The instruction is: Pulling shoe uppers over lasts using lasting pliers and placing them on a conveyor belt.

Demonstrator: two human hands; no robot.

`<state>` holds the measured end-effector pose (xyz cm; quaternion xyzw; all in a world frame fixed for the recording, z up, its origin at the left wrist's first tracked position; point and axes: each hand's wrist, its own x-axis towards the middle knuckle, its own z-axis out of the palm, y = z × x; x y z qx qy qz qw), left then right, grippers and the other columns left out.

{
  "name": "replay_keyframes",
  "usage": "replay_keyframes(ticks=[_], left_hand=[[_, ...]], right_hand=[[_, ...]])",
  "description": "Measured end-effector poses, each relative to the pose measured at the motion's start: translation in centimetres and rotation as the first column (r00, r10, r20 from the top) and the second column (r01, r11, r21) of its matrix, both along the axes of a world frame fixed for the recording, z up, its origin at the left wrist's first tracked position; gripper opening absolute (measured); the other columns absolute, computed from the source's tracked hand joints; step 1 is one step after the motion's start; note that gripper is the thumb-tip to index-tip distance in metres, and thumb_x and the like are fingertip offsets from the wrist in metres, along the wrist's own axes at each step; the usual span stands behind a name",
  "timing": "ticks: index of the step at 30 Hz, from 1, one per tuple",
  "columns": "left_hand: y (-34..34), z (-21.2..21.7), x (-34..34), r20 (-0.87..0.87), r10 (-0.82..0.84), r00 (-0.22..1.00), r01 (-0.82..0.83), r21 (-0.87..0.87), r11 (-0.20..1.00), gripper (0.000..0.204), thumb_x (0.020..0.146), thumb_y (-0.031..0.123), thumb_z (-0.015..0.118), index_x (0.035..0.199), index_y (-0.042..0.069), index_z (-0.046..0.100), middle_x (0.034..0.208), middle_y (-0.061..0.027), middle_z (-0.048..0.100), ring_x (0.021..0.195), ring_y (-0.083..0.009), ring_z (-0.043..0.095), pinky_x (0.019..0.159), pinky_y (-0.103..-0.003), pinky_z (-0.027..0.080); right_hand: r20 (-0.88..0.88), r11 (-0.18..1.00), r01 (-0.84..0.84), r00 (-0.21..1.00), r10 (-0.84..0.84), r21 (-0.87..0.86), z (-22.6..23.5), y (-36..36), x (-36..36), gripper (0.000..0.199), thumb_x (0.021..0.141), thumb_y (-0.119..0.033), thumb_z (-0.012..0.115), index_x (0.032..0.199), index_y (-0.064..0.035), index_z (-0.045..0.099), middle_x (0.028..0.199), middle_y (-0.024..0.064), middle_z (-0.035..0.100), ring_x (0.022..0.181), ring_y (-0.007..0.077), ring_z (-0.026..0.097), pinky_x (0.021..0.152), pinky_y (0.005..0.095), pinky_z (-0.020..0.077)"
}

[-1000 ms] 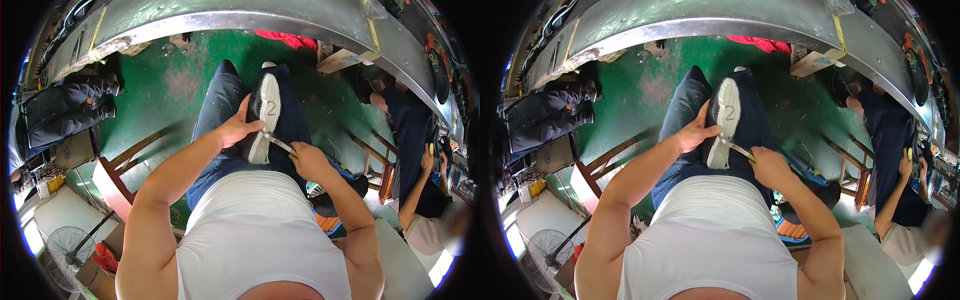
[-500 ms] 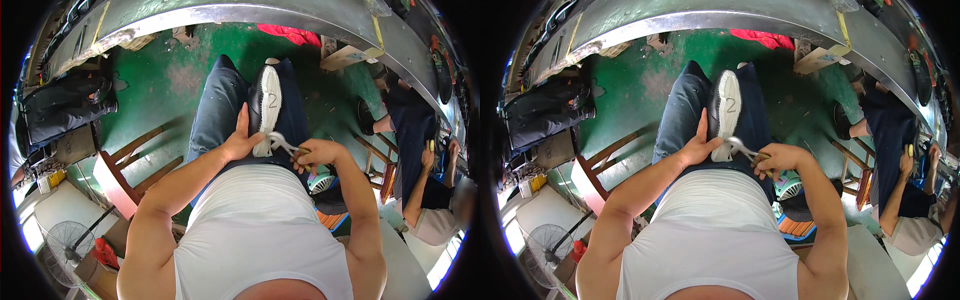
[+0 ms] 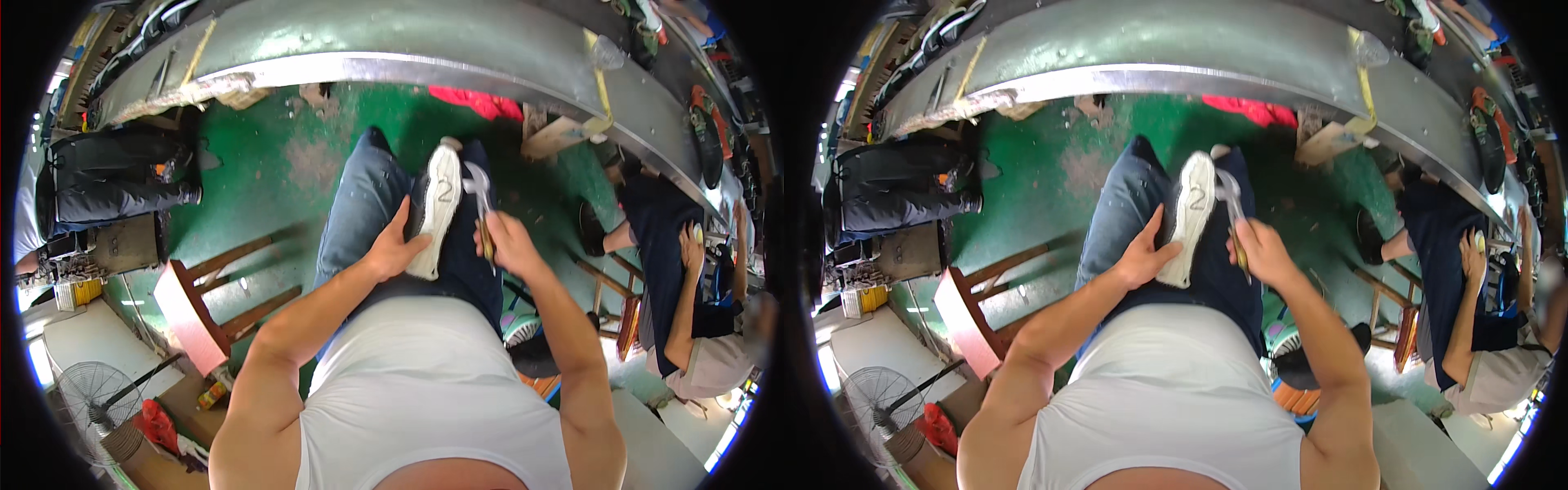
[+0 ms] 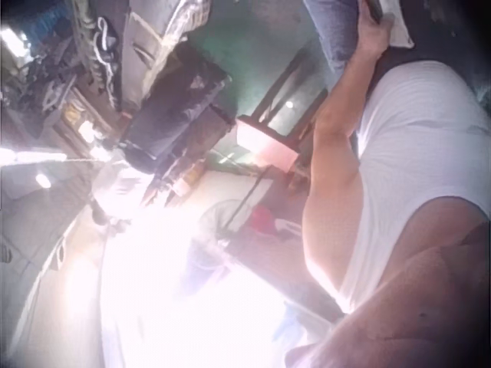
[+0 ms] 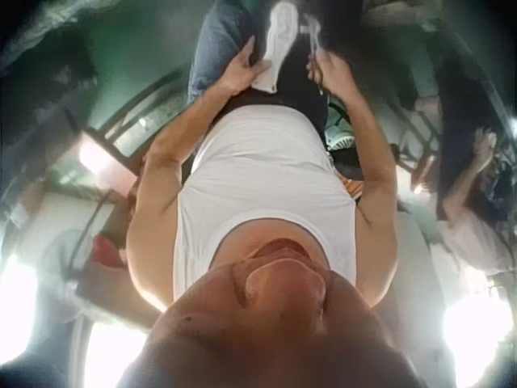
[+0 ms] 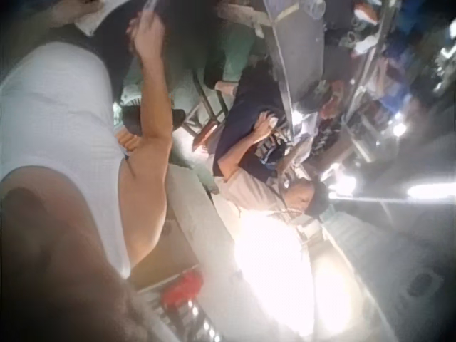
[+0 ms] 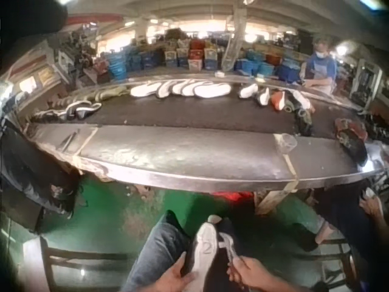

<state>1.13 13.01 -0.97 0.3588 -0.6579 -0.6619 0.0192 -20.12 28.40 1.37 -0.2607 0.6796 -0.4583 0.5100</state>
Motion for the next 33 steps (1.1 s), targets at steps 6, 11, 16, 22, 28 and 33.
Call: replay_keyframes(ticks=[6, 11, 16, 22, 28, 33], left_hand=[[-1.9, 9.8, 0.8, -0.455, 0.436, 0.777, 0.027, 0.716, 0.698, 0.062, 0.102, 0.022, 0.057, 0.156, 0.008, 0.029, 0.146, -0.0103, 0.050, 0.129, -0.0239, 0.053, 0.107, -0.039, 0.045], [-6.5, 15.3, -6.3, -0.505, 0.419, 0.754, 0.203, 0.786, 0.584, 0.064, 0.102, 0.056, 0.040, 0.143, 0.007, 0.046, 0.131, -0.0155, 0.060, 0.114, -0.0300, 0.063, 0.097, -0.046, 0.053], [-8.2, 14.8, -10.5, -0.491, 0.478, 0.728, 0.163, 0.801, 0.576, 0.063, 0.100, 0.061, 0.039, 0.134, 0.009, 0.053, 0.115, -0.0165, 0.066, 0.100, -0.0341, 0.068, 0.087, -0.051, 0.056], [-9.7, 14.1, -12.0, -0.481, 0.496, 0.723, 0.167, 0.818, 0.550, 0.068, 0.100, 0.062, 0.038, 0.138, 0.007, 0.052, 0.127, -0.0207, 0.062, 0.114, -0.0367, 0.062, 0.095, -0.053, 0.052], [-10.7, 14.8, -14.9, -0.402, 0.473, 0.784, 0.027, 0.784, 0.620, 0.062, 0.104, 0.055, 0.036, 0.145, 0.009, 0.044, 0.139, -0.0143, 0.055, 0.124, -0.0295, 0.057, 0.106, -0.047, 0.047], [-14.4, 13.9, -17.2, -0.431, 0.196, 0.881, 0.161, 0.661, 0.733, 0.064, 0.103, 0.057, 0.039, 0.145, 0.009, 0.042, 0.143, -0.0116, 0.052, 0.128, -0.0257, 0.052, 0.107, -0.045, 0.044]], right_hand=[[-0.409, 0.902, -0.251, 0.826, 0.388, 0.350, 1.5, 7.0, 2.9, 0.040, 0.095, -0.040, 0.061, 0.093, -0.0005, 0.065, 0.080, 0.0122, 0.068, 0.071, 0.0298, 0.069, 0.067, 0.0402, 0.0551], [-0.818, 0.948, -0.317, 0.537, 0.206, 0.031, 4.8, 6.8, 4.7, 0.035, 0.086, -0.033, 0.073, 0.103, -0.0028, 0.069, 0.106, 0.0148, 0.067, 0.093, 0.0337, 0.068, 0.077, 0.0408, 0.0559], [-0.847, 0.923, -0.312, 0.531, -0.026, -0.224, 8.7, 1.4, 1.0, 0.030, 0.085, -0.019, 0.076, 0.110, -0.0034, 0.068, 0.123, 0.0146, 0.062, 0.102, 0.0297, 0.066, 0.077, 0.0365, 0.0553], [-0.757, 0.833, -0.277, 0.610, -0.234, -0.480, 15.4, -6.8, -2.0, 0.037, 0.086, -0.014, 0.074, 0.120, -0.0033, 0.064, 0.127, 0.0153, 0.059, 0.102, 0.0280, 0.065, 0.079, 0.0339, 0.0552], [-0.685, 0.798, -0.307, 0.707, -0.174, -0.519, 16.6, -14.1, -3.8, 0.106, 0.068, -0.026, 0.090, 0.152, -0.0026, 0.030, 0.156, 0.0272, 0.028, 0.146, 0.0421, 0.029, 0.118, 0.0477, 0.0287], [-0.063, 0.747, 0.194, 0.951, -0.302, -0.636, 15.7, -18.3, -9.3, 0.079, 0.078, -0.006, 0.069, 0.150, 0.0009, 0.037, 0.147, 0.0206, 0.046, 0.135, 0.0321, 0.047, 0.112, 0.0412, 0.0362]])
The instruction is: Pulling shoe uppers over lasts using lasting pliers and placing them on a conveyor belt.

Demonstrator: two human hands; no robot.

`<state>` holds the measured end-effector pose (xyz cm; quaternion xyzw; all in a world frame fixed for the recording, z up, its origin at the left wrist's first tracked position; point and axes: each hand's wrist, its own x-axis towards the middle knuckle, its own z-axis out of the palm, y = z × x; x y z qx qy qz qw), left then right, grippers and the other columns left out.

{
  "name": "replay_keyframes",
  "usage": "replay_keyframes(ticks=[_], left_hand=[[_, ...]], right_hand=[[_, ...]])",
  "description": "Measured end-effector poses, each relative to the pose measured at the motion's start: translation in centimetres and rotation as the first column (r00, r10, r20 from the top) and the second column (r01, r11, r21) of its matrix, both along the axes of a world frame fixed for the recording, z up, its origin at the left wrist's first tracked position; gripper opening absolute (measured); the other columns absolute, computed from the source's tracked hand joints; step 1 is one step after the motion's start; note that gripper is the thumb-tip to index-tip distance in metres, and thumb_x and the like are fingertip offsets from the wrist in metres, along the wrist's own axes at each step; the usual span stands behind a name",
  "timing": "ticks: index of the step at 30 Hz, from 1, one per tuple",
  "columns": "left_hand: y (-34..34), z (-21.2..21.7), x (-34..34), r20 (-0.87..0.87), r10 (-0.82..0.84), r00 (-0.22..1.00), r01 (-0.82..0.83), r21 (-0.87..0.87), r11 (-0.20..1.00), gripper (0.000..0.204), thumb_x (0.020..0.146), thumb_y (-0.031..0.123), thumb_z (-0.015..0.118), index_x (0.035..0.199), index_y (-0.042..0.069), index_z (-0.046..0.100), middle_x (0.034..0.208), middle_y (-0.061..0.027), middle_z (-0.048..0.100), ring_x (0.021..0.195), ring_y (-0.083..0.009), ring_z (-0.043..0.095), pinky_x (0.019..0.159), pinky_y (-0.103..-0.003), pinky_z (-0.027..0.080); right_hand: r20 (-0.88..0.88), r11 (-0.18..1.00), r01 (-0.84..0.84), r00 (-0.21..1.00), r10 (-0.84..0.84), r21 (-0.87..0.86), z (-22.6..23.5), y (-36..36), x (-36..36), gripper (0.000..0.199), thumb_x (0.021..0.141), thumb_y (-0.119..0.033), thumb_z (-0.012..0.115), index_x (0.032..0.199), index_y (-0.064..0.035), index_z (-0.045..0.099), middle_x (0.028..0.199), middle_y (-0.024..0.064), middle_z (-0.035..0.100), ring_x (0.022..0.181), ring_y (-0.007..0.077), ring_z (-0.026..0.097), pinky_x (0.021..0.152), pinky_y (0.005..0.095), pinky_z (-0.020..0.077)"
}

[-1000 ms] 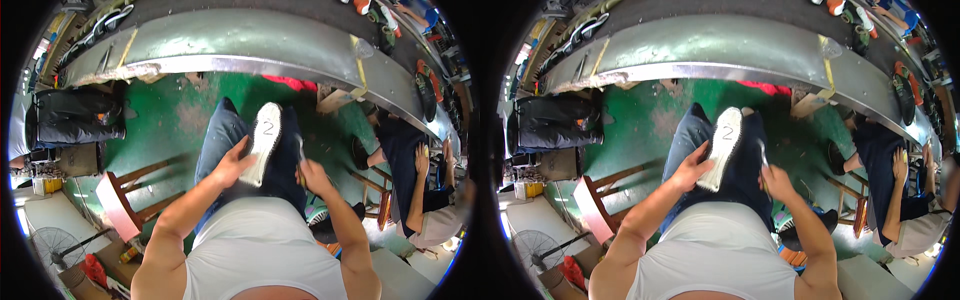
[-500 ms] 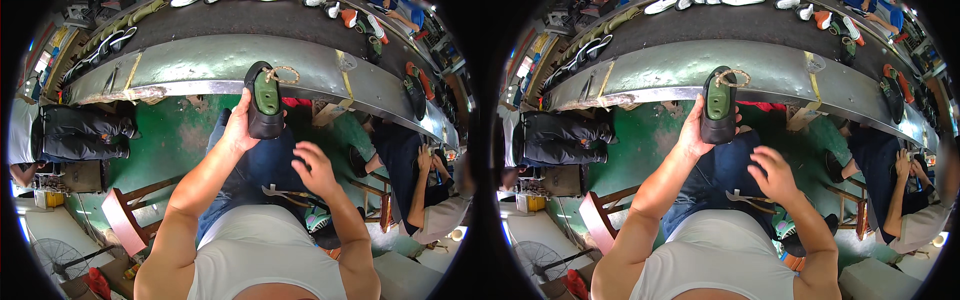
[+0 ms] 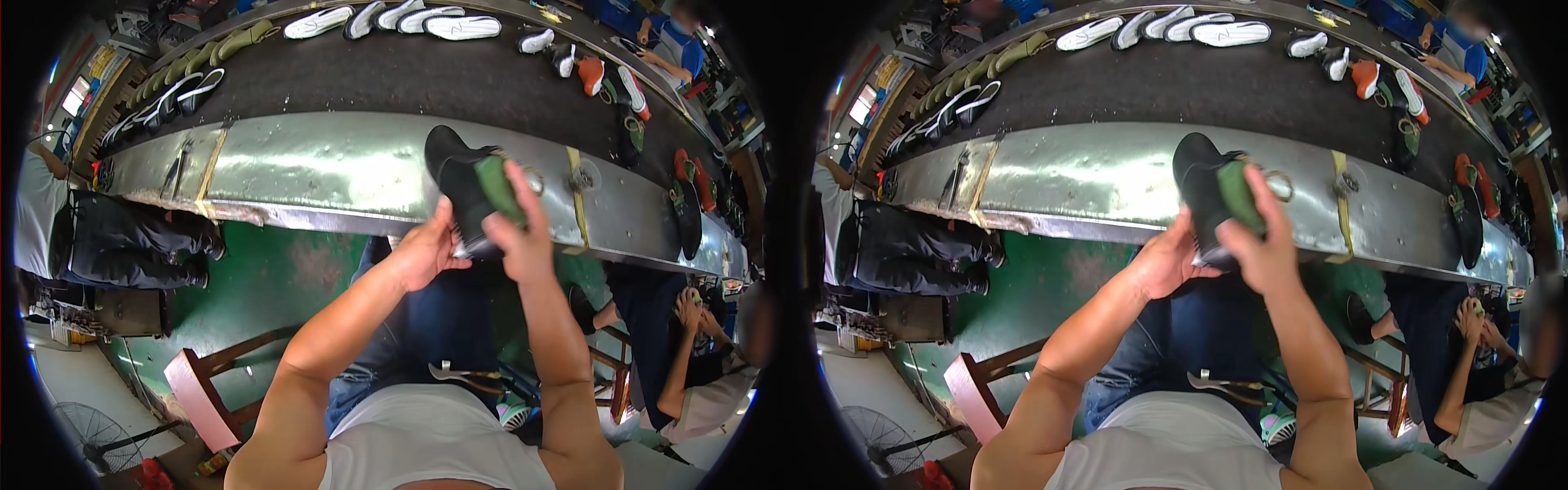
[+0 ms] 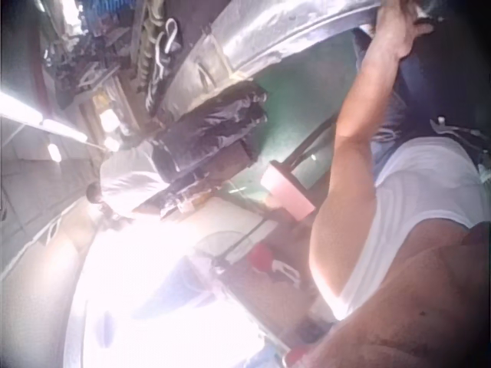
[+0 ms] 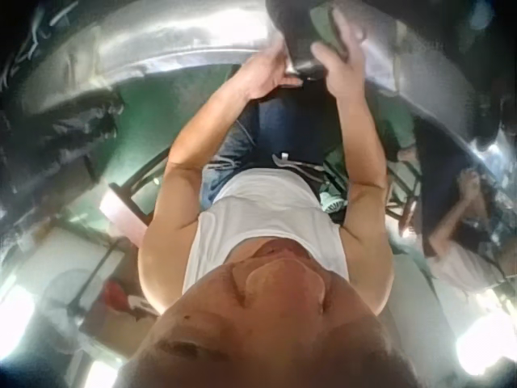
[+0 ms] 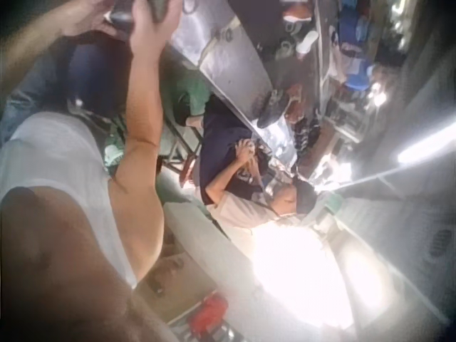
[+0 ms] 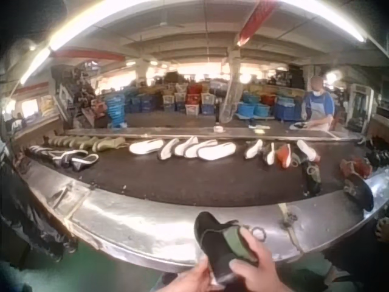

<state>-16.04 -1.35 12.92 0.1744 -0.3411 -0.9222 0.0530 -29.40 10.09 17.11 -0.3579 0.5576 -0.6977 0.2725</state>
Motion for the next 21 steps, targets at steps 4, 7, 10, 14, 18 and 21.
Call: replay_keyframes(ticks=[4, 7, 10, 14, 18, 21], left_hand=[[-3.9, 1.1, -0.9, 0.085, -0.046, 0.995, 0.063, -0.210, 0.976, 0.056, 0.102, 0.046, 0.053, 0.137, 0.002, 0.049, 0.130, -0.0163, 0.060, 0.119, -0.0250, 0.059, 0.099, -0.041, 0.049], [-8.2, 1.4, -3.3, 0.104, 0.084, 0.991, -0.053, -0.276, 0.960, 0.043, 0.101, 0.029, 0.058, 0.129, -0.003, 0.054, 0.122, -0.0183, 0.065, 0.109, -0.0262, 0.065, 0.092, -0.039, 0.055], [-13.8, 0.8, -8.1, 0.090, 0.219, 0.971, -0.163, -0.416, 0.895, 0.039, 0.099, 0.028, 0.062, 0.125, -0.001, 0.057, 0.119, -0.0154, 0.066, 0.107, -0.0239, 0.065, 0.090, -0.038, 0.055], [-25.0, -1.4, -16.2, -0.033, 0.539, 0.841, -0.160, -0.969, 0.189, 0.035, 0.092, 0.030, 0.067, 0.108, -0.001, 0.067, 0.115, -0.0188, 0.067, 0.109, -0.0281, 0.064, 0.095, -0.037, 0.048], [-35.4, -2.7, -26.1, -0.117, 0.549, 0.827, 0.047, -0.960, -0.276, 0.058, 0.088, 0.042, 0.069, 0.132, 0.007, 0.058, 0.153, -0.0288, 0.031, 0.145, -0.0434, 0.024, 0.119, -0.046, 0.025], [-40.8, -2.5, -32.9, -0.022, 0.632, 0.775, 0.221, -0.927, -0.303, 0.085, 0.080, 0.067, 0.067, 0.150, 0.025, 0.043, 0.163, -0.0255, 0.007, 0.150, -0.0466, 0.005, 0.121, -0.053, 0.017]], right_hand=[[0.500, 0.957, 0.204, 0.863, -0.076, -0.207, 0.9, -5.2, -9.5, 0.063, 0.083, -0.007, 0.065, 0.143, 0.0021, 0.047, 0.136, 0.0181, 0.057, 0.118, 0.0266, 0.060, 0.103, 0.0384, 0.0460], [-0.335, 0.858, 0.512, 0.816, -0.470, 0.045, -0.4, -11.3, -16.2, 0.054, 0.089, -0.010, 0.064, 0.138, 0.0055, 0.049, 0.135, 0.0222, 0.056, 0.120, 0.0305, 0.059, 0.103, 0.0359, 0.0462], [-0.882, 0.797, 0.604, 0.376, -0.285, -0.001, -6.8, -13.4, -23.3, 0.065, 0.089, -0.019, 0.068, 0.144, 0.0002, 0.040, 0.149, 0.0287, 0.037, 0.135, 0.0429, 0.042, 0.113, 0.0424, 0.0363], [-0.863, 0.817, 0.557, 0.478, -0.165, 0.152, -8.1, -14.0, -22.4, 0.066, 0.089, -0.004, 0.060, 0.149, -0.0055, 0.034, 0.158, 0.0239, 0.023, 0.139, 0.0444, 0.036, 0.112, 0.0443, 0.0381], [-0.835, 0.800, 0.545, 0.540, -0.108, 0.249, -6.8, -14.1, -21.6, 0.063, 0.087, 0.004, 0.053, 0.147, -0.0073, 0.037, 0.157, 0.0242, 0.025, 0.139, 0.0446, 0.037, 0.109, 0.0442, 0.0416], [-0.809, 0.766, 0.562, 0.580, -0.096, 0.312, -6.1, -14.7, -20.8, 0.061, 0.087, 0.006, 0.053, 0.145, -0.0064, 0.040, 0.156, 0.0250, 0.025, 0.138, 0.0455, 0.037, 0.108, 0.0446, 0.0429]])
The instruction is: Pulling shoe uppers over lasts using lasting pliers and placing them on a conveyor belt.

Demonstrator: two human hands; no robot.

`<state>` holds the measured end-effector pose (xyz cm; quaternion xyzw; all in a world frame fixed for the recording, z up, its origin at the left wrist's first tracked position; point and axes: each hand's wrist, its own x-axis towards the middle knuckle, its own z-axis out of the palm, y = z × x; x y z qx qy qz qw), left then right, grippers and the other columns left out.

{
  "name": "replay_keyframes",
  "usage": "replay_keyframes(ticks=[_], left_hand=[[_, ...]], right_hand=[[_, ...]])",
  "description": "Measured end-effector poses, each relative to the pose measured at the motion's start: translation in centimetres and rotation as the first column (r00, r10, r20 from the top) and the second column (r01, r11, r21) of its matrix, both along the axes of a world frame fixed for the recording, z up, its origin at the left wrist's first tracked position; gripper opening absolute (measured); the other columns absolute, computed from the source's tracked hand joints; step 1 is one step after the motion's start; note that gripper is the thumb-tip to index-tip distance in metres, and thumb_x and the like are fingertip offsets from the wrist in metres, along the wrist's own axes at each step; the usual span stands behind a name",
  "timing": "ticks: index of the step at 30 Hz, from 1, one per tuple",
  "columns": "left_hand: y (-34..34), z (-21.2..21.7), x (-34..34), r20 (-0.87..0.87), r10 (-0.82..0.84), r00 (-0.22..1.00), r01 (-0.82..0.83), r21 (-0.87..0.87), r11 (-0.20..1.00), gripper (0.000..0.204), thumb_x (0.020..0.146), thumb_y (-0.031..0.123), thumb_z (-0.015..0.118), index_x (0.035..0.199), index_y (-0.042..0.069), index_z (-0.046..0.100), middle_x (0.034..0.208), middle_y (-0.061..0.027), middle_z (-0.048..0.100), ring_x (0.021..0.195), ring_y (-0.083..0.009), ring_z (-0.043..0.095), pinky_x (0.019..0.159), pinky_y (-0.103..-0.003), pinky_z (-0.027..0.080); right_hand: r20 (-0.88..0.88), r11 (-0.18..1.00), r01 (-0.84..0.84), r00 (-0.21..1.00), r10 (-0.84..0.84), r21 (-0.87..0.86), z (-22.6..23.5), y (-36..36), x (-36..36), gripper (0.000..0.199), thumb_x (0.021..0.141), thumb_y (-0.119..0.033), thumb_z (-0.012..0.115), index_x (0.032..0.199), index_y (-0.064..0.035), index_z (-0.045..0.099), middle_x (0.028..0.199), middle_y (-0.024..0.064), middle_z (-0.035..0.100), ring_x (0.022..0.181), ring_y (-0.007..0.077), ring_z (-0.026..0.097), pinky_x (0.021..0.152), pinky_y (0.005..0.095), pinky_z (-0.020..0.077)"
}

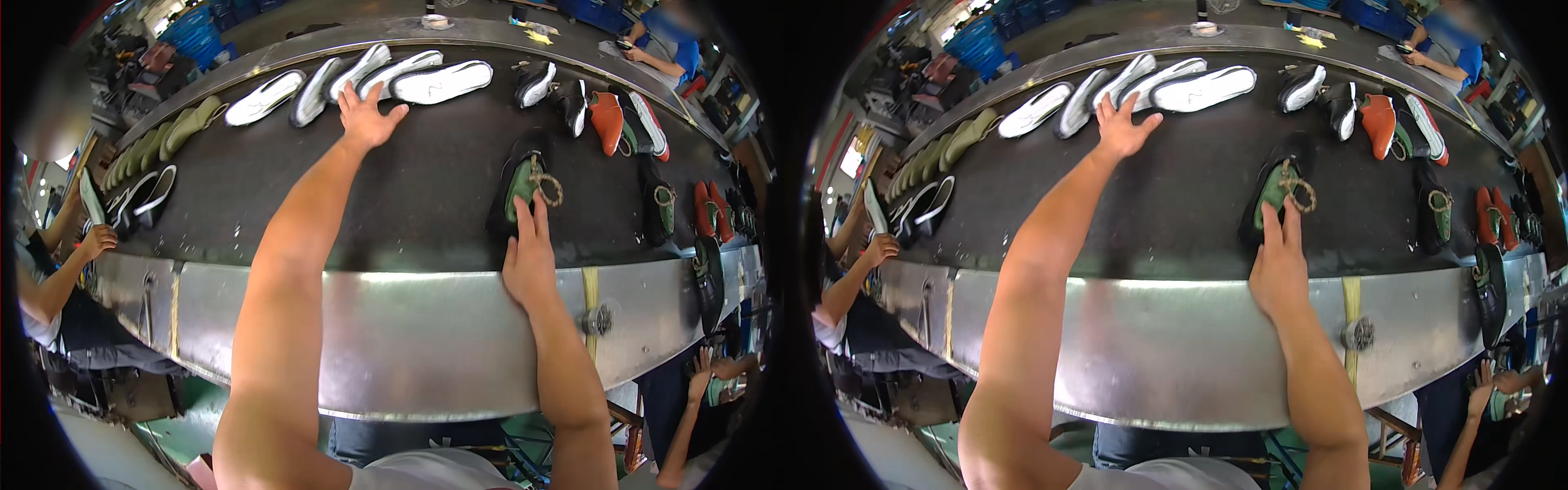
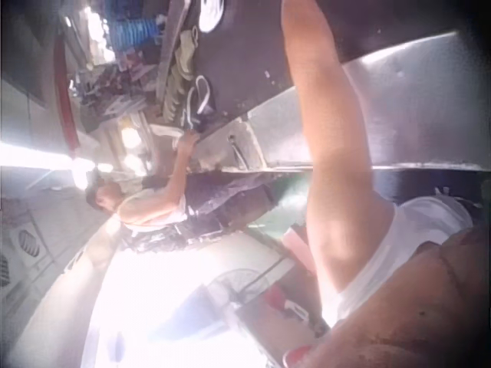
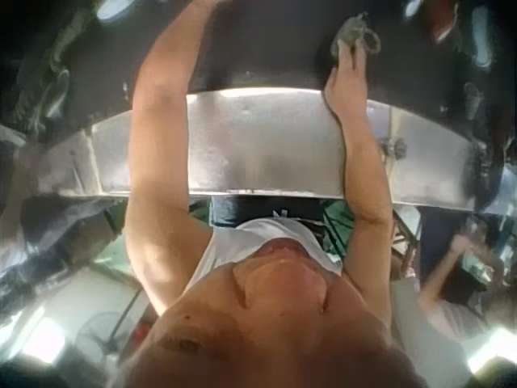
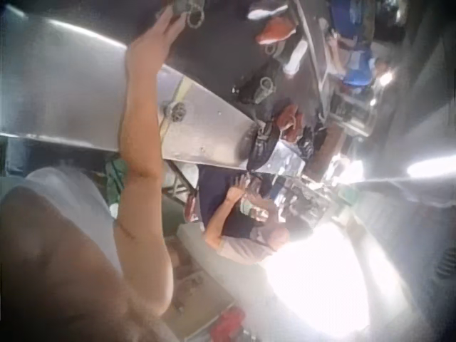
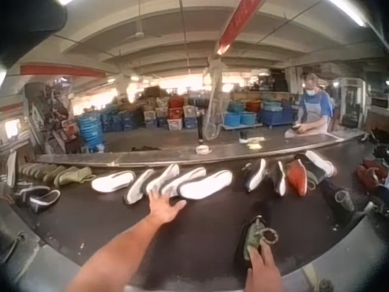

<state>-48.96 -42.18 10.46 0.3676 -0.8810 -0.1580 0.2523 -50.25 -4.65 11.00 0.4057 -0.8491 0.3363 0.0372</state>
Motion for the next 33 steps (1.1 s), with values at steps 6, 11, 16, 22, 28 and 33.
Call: replay_keyframes(ticks=[6, 11, 16, 22, 28, 33], left_hand=[[-3.6, 2.0, -8.9, 0.243, 0.032, 0.969, -0.093, 0.247, 0.964, 0.100, 0.074, 0.084, 0.058, 0.151, 0.022, 0.043, 0.163, -0.0217, 0.009, 0.149, -0.0434, 0.011, 0.116, -0.061, 0.016], [0.0, 2.1, -9.9, 0.427, -0.072, 0.901, 0.024, 0.117, 0.993, 0.102, 0.079, 0.086, 0.048, 0.146, 0.009, 0.050, 0.159, -0.0255, 0.016, 0.144, -0.0469, 0.022, 0.114, -0.060, 0.025], [0.4, 2.1, -7.6, 0.442, -0.075, 0.894, 0.026, 0.116, 0.993, 0.092, 0.086, 0.078, 0.048, 0.136, 0.001, 0.058, 0.143, -0.0274, 0.048, 0.140, -0.0375, 0.037, 0.113, -0.041, 0.036], [6.0, 7.7, 11.5, 0.432, -0.149, 0.890, 0.097, 0.139, 0.985, 0.079, 0.088, 0.068, 0.056, 0.124, -0.002, 0.066, 0.137, -0.0262, 0.050, 0.132, -0.0354, 0.046, 0.107, -0.041, 0.042], [16.6, 12.3, 35.5, 0.329, -0.014, 0.944, -0.056, 0.202, 0.978, 0.073, 0.086, 0.062, 0.063, 0.115, -0.005, 0.069, 0.134, -0.0291, 0.050, 0.124, -0.0409, 0.052, 0.104, -0.045, 0.044], [22.8, 7.5, 48.9, 0.135, 0.140, 0.981, -0.154, 0.095, 0.984, 0.062, 0.080, 0.046, 0.077, 0.115, -0.004, 0.066, 0.138, -0.0335, 0.043, 0.125, -0.0480, 0.048, 0.104, -0.048, 0.043]], right_hand=[[0.069, 0.999, 0.030, 0.997, -0.033, 0.032, 0.9, -0.5, -0.3, 0.060, 0.086, 0.009, 0.052, 0.143, -0.0049, 0.041, 0.155, 0.0260, 0.025, 0.140, 0.0483, 0.033, 0.105, 0.0475, 0.0450], [0.060, 0.994, 0.058, 0.996, -0.063, 0.088, 0.8, -0.9, 0.0, 0.065, 0.086, 0.006, 0.057, 0.146, -0.0040, 0.035, 0.157, 0.0257, 0.020, 0.140, 0.0477, 0.032, 0.105, 0.0479, 0.0455], [0.031, 0.994, 0.062, 0.997, -0.065, 0.089, 0.5, -1.4, 0.7, 0.068, 0.086, 0.001, 0.061, 0.147, -0.0032, 0.032, 0.157, 0.0270, 0.017, 0.140, 0.0480, 0.033, 0.105, 0.0472, 0.0453], [-0.023, 0.999, 0.040, 0.999, -0.039, 0.021, -0.1, -1.2, 0.7, 0.069, 0.086, -0.003, 0.063, 0.147, -0.0013, 0.031, 0.157, 0.0290, 0.018, 0.143, 0.0481, 0.027, 0.114, 0.0458, 0.0346], [-0.366, 0.979, 0.033, 0.925, -0.106, -0.202, 0.8, 0.5, 1.5, 0.065, 0.085, -0.013, 0.069, 0.142, -0.0008, 0.040, 0.152, 0.0264, 0.031, 0.140, 0.0452, 0.032, 0.111, 0.0531, 0.0307], [-0.147, 0.853, -0.495, 0.868, 0.475, -0.168, 3.8, 10.8, 17.6, 0.018, 0.086, -0.018, 0.069, 0.085, -0.0041, 0.059, 0.077, 0.0183, 0.060, 0.069, 0.0392, 0.059, 0.062, 0.0461, 0.0480]])
